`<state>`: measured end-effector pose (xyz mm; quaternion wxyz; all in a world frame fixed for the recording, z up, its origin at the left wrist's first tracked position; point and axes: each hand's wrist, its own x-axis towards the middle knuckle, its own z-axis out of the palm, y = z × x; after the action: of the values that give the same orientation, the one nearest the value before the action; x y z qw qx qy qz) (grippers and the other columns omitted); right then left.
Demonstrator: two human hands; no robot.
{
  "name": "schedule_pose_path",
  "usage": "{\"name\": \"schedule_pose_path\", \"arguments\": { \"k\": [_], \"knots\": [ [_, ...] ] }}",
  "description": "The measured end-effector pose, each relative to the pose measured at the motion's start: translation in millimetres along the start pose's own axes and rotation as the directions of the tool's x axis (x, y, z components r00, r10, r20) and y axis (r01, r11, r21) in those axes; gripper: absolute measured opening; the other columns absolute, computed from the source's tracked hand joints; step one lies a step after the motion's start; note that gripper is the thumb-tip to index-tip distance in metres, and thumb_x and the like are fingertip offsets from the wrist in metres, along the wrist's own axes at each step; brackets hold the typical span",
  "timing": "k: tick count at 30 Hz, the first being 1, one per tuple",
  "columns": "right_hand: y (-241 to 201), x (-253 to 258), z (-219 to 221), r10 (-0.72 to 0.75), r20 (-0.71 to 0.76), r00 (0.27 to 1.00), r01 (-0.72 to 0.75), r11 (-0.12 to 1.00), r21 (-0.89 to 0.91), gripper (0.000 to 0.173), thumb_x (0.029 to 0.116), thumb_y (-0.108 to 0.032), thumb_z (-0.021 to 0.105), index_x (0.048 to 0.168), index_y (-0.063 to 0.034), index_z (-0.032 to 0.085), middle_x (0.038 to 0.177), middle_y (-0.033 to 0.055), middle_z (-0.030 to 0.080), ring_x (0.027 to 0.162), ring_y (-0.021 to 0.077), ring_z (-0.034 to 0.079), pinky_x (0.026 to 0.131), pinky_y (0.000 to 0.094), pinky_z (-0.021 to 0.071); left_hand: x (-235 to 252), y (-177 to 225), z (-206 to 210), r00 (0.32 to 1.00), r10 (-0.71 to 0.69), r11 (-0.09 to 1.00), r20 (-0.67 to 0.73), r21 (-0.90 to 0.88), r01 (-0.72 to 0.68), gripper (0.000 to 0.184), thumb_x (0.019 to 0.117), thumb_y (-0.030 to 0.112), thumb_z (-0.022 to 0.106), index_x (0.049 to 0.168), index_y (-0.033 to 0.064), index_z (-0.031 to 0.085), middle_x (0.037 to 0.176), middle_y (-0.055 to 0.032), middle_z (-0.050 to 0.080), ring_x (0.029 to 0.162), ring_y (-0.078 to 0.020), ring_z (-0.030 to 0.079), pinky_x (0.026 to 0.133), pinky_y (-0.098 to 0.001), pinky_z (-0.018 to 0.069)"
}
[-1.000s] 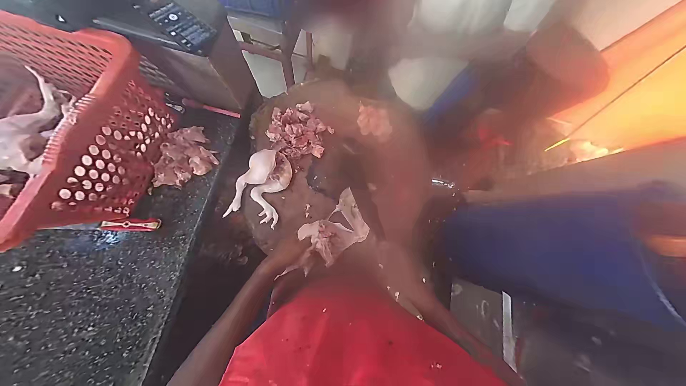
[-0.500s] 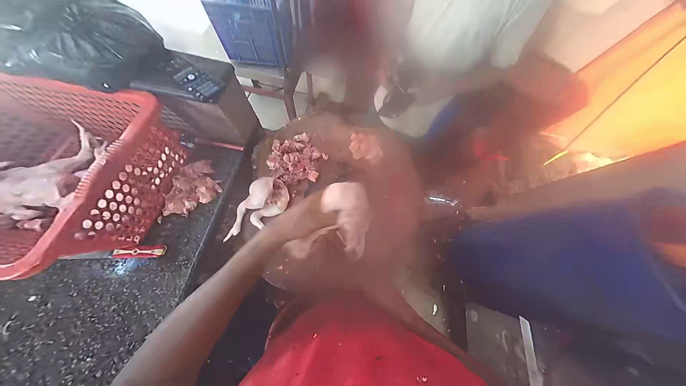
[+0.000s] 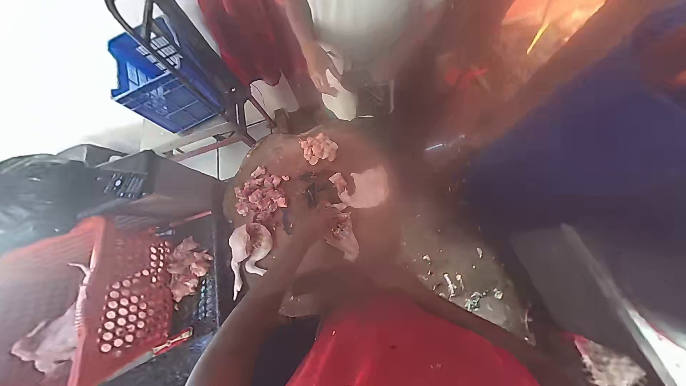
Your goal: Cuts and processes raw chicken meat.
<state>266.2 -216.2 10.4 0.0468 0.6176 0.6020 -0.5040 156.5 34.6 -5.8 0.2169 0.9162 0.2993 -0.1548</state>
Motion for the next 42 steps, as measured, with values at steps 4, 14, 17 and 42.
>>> {"name": "schedule_pose_path", "arguments": {
  "k": [4,14,17,42],
  "knots": [
    [17.4,22.6,18.7,-0.051,-0.037,0.998,0.05,0.998,-0.032,0.044,0.105,-0.036,0.056,0.139,-0.0071,0.058,0.125,0.0266,0.066,0.116,0.0491,0.063,0.094,0.0712,0.0473,12.4,9.0,21.1,0.996,-0.091,0.996,-0.002,0.02,0.091,0.036,0.1005,0.039,0.061,0.125,0.0151,0.072,0.144,-0.0201,0.054,0.126,-0.0388,0.059,0.102,-0.0584,0.0504],
    [-9.1,-10.0,2.8,0.013,-0.213,0.977,-0.003,0.999,0.047,0.035,0.1036,-0.024,0.059,0.131,-0.002,0.063,0.118,0.0252,0.068,0.111,0.0445,0.066,0.09,0.0651,0.0517,29.2,65.0,38.4,0.938,-0.315,0.946,-0.147,0.034,0.323,0.066,0.0884,0.068,0.065,0.114,0.0086,0.075,0.146,-0.0197,0.052,0.133,-0.0405,0.052,0.098,-0.0614,0.0507],
    [-4.6,-10.5,4.9,-0.008,-0.199,0.98,0.018,0.999,0.05,0.037,0.1022,-0.026,0.061,0.131,-0.0037,0.063,0.12,0.0247,0.068,0.11,0.0446,0.066,0.089,0.0662,0.0514,35.6,67.3,35.9,0.955,-0.266,0.956,-0.129,0.094,0.279,0.064,0.0915,0.067,0.061,0.119,0.011,0.074,0.15,-0.0213,0.048,0.138,-0.0446,0.045,0.103,-0.0698,0.0402],
    [22.8,8.6,32.7,-0.182,-0.227,0.957,0.181,0.983,-0.027,0.04,0.1004,-0.034,0.062,0.127,-0.0038,0.065,0.115,0.0251,0.069,0.107,0.0471,0.066,0.089,0.0693,0.0502,-12.8,183.9,-49.7,0.873,0.418,0.832,0.252,-0.493,-0.256,0.05,0.099,0.027,0.067,0.145,0.0091,0.056,0.144,-0.0122,0.059,0.131,-0.0239,0.058,0.111,-0.0424,0.0464]
  ]
}}
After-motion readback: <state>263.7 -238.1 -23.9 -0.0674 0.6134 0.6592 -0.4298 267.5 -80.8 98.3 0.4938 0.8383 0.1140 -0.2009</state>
